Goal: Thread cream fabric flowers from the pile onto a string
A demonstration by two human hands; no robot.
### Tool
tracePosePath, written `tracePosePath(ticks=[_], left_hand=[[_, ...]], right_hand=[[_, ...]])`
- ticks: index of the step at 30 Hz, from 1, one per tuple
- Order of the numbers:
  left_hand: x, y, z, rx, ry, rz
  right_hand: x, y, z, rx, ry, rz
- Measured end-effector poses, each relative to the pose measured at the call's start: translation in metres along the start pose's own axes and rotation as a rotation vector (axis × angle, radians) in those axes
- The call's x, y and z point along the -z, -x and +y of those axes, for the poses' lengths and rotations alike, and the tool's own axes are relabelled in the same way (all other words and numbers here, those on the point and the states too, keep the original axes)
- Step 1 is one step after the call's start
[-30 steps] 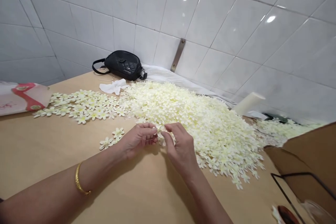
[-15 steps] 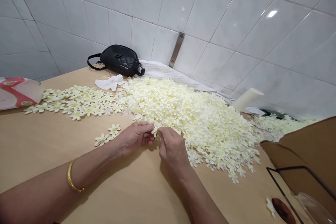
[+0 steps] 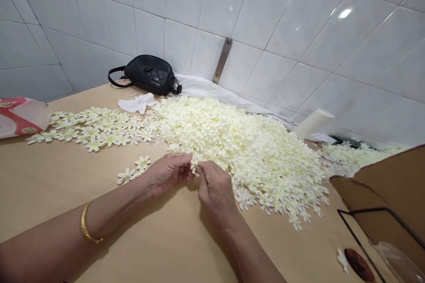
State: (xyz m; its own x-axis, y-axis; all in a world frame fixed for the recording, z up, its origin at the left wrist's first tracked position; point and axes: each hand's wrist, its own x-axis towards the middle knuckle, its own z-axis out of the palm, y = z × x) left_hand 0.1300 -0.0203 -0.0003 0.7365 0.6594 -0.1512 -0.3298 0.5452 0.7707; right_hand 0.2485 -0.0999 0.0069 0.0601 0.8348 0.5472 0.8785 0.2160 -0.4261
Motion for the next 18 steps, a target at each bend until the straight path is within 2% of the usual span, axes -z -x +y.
tracePosePath(ticks=[8,14,18], left_hand=[[-0.0018,0.0008,0.0012,0.025,-0.022,0.007],[-0.0046,0.0018,0.0044,0.033,-0.004,-0.014],[-0.0052,0.0021,0.0057,0.065,0.021,0.0]], right_hand=[[-0.0043,0.0001,-0.0014,-0.04,0.04,0.049],[-0.0057,0.0006,0.0007,-0.161,-0.045,0.07],[-0.0063,-0.0002,0.0008,-0.271,-0.222,0.046]])
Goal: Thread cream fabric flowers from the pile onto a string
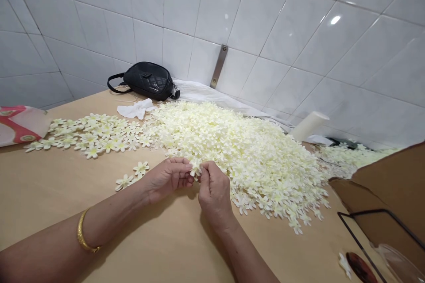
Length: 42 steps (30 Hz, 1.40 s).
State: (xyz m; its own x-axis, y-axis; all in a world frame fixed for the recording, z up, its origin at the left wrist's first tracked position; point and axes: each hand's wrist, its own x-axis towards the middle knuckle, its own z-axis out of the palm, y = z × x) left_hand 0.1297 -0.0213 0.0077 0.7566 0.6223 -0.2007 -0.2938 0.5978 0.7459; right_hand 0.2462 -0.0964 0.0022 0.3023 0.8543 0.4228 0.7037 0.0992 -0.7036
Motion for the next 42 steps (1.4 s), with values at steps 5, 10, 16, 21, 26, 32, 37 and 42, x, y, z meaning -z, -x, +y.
tracePosePath(ticks=[5,10,16,21,26,32,37,42], left_hand=[[-0.001,0.0,0.0,-0.012,-0.005,0.054],[0.0,0.0,0.0,-0.022,-0.013,0.108],[-0.001,-0.003,0.0,-0.026,-0.042,0.061],[-0.003,0.001,0.0,-0.011,-0.058,0.061],[0.001,-0.002,-0.001,-0.04,-0.087,0.075],[0.004,-0.005,-0.006,-0.088,-0.087,0.048],[0.003,-0.004,-0.006,-0.075,-0.033,0.061],[0.001,-0.002,-0.004,-0.049,-0.004,0.029]], right_hand=[[0.003,-0.003,-0.002,-0.137,-0.275,-0.056],[0.02,-0.011,0.002,-0.052,-0.084,0.081],[0.065,-0.029,0.029,-0.023,0.493,0.355],[0.086,-0.038,0.051,-0.059,0.607,0.322],[0.078,-0.033,0.041,-0.026,0.597,0.326],[0.036,-0.017,-0.003,0.176,0.24,0.08],[0.013,-0.01,-0.016,0.235,0.1,-0.074],[0.008,-0.007,-0.005,0.192,0.081,-0.021]])
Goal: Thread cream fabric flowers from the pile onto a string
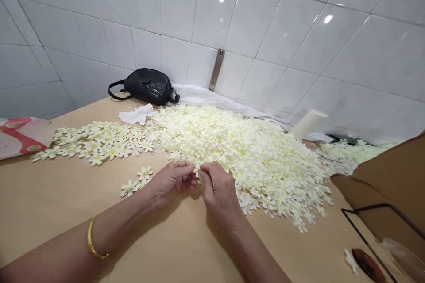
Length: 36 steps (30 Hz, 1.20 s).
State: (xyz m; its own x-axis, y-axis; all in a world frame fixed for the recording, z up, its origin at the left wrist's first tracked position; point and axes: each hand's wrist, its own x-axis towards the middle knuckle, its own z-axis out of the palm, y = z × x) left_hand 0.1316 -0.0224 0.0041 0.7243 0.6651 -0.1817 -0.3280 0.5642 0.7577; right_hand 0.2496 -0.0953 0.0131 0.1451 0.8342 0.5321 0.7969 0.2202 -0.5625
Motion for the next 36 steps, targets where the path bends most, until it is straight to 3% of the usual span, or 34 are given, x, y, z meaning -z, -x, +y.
tracePosePath(ticks=[9,17,21,24,28,31,36], left_hand=[[-0.001,0.001,-0.001,-0.006,-0.008,-0.023],[-0.002,0.002,0.0,0.029,0.03,-0.012],[-0.003,0.001,0.002,0.023,0.019,0.028],[-0.001,0.0,0.002,0.012,0.001,0.065],[-0.001,-0.002,0.003,0.023,-0.023,0.073],[-0.001,-0.002,0.003,0.031,-0.03,0.074],[0.001,-0.003,0.004,0.026,-0.057,0.069]], right_hand=[[-0.008,0.003,-0.003,-0.086,0.058,0.093],[-0.007,0.003,0.0,-0.326,-0.38,0.023],[0.002,-0.001,0.001,-0.352,-0.417,0.079],[0.019,-0.002,0.009,-0.312,-0.267,0.177],[0.053,0.0,0.033,-0.25,0.155,0.306],[0.072,0.003,0.056,-0.252,0.418,0.323],[0.08,0.004,0.09,-0.264,0.559,0.299]])
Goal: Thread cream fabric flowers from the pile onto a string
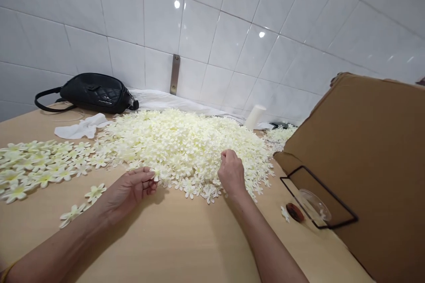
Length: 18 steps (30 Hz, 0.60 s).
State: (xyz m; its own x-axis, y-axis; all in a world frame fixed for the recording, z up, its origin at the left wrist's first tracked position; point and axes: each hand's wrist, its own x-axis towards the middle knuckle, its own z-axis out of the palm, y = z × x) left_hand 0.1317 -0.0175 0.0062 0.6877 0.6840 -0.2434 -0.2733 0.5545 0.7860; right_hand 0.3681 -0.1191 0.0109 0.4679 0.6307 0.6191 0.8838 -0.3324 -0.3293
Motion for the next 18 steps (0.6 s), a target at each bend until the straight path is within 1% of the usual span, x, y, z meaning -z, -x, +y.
tracePosePath(ticks=[3,6,9,11,13,15,16,18], left_hand=[[0.002,-0.002,0.0,0.0,-0.006,-0.001],[0.003,-0.001,-0.001,-0.007,-0.006,-0.004],[0.001,0.001,-0.003,-0.009,-0.003,-0.005],[0.0,0.001,-0.003,-0.005,0.007,-0.011],[-0.001,0.001,-0.004,-0.015,0.027,-0.007],[0.0,0.0,-0.004,-0.019,0.046,-0.006],[0.001,0.0,-0.003,-0.018,0.054,-0.008],[0.001,0.0,-0.003,-0.014,0.062,-0.022]], right_hand=[[-0.005,-0.002,0.006,0.029,0.035,-0.016],[-0.002,-0.002,-0.002,0.055,0.024,-0.005],[0.001,0.003,-0.029,0.096,-0.05,0.008],[0.001,0.008,-0.054,0.17,-0.182,-0.018],[-0.001,0.016,-0.08,0.259,-0.35,-0.121],[-0.005,0.023,-0.101,0.303,-0.451,-0.245],[-0.008,0.026,-0.108,0.311,-0.477,-0.295],[-0.013,0.03,-0.116,0.305,-0.505,-0.348]])
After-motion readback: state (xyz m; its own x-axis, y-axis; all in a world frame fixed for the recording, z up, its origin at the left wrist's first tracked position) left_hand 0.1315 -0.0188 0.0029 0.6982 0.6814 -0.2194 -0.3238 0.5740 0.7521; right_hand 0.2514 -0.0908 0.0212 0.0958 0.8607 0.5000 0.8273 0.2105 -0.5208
